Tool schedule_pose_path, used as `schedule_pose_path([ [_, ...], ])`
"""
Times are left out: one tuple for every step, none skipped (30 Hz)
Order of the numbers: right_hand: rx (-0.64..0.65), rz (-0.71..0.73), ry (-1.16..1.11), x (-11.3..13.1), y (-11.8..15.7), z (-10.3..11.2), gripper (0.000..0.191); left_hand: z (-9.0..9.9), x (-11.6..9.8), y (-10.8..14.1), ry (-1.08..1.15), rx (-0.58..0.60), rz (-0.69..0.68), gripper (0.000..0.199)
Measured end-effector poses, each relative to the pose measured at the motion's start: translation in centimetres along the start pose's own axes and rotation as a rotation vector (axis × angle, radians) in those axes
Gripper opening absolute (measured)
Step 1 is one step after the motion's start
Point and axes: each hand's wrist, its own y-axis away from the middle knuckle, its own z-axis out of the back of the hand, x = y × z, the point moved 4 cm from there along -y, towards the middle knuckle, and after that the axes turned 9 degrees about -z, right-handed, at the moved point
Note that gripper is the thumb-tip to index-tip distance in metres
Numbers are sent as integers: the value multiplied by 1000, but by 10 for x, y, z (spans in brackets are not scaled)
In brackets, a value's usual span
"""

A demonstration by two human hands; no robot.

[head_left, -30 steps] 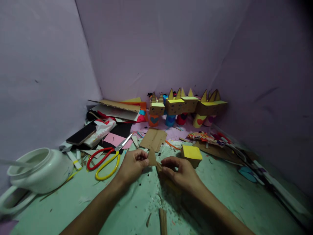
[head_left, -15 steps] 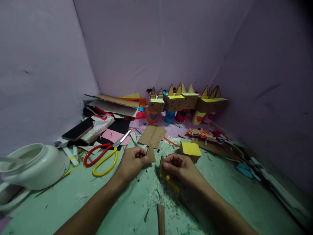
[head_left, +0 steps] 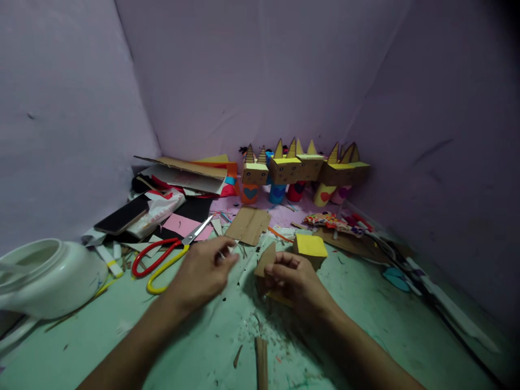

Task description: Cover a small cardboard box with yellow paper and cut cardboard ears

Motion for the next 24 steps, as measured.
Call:
schedule_pose_path([
  [-7,-16,-37,-1,-1,3,17,12,8,0,-213,-41,32,32],
  [-10,-24,-64,-3,-3,5,17,23,19,1,-419,-39,111,35],
  [-4,-24,-79,-3,-4,7,16,30,31,2,-590,20,187,36],
  [7,-20,-83,-4,-4,8,15,35,43,3,-708,94,257,35],
  [23,-13,-80,-4,-4,8,14,36,54,3,-755,171,293,35],
  [41,-3,-76,-4,-3,7,14,37,62,3,-771,203,314,39],
  [58,6,-76,-4,-3,6,13,36,68,3,-779,218,328,43],
  [72,13,-77,-4,-2,4,13,35,72,3,-777,218,336,49],
  [85,21,-81,-4,-1,3,13,34,75,2,-774,207,347,53],
  [93,26,-86,-4,0,2,13,34,76,2,-766,197,358,55],
  [98,32,-97,-3,1,1,14,34,76,1,-752,187,369,53],
  [103,37,-108,-3,1,0,14,35,75,1,-733,176,382,49],
  [107,42,-121,-2,2,0,15,37,73,0,-716,159,397,44],
  [106,50,-136,-1,2,0,15,41,70,0,-702,133,405,38],
  [102,59,-151,-1,2,1,16,45,66,0,-685,89,406,35],
  [96,69,-166,0,3,1,18,50,60,0,-654,20,403,33],
  [88,81,-182,2,3,1,19,55,55,1,-599,-64,398,32],
  [80,92,-198,3,3,1,21,59,48,2,-520,-159,386,33],
  [71,106,-220,5,4,2,23,60,41,4,-429,-249,361,33],
  [62,122,-242,6,4,2,24,60,34,7,-340,-323,326,34],
  [53,141,-260,8,5,2,25,56,26,9,-272,-374,281,35],
  [42,163,-273,9,5,3,25,50,18,11,-239,-378,207,33],
  [29,183,-277,11,6,3,25,42,10,13,-220,-368,138,30],
  [16,202,-274,12,7,4,26,32,4,15,-201,-330,79,29],
])
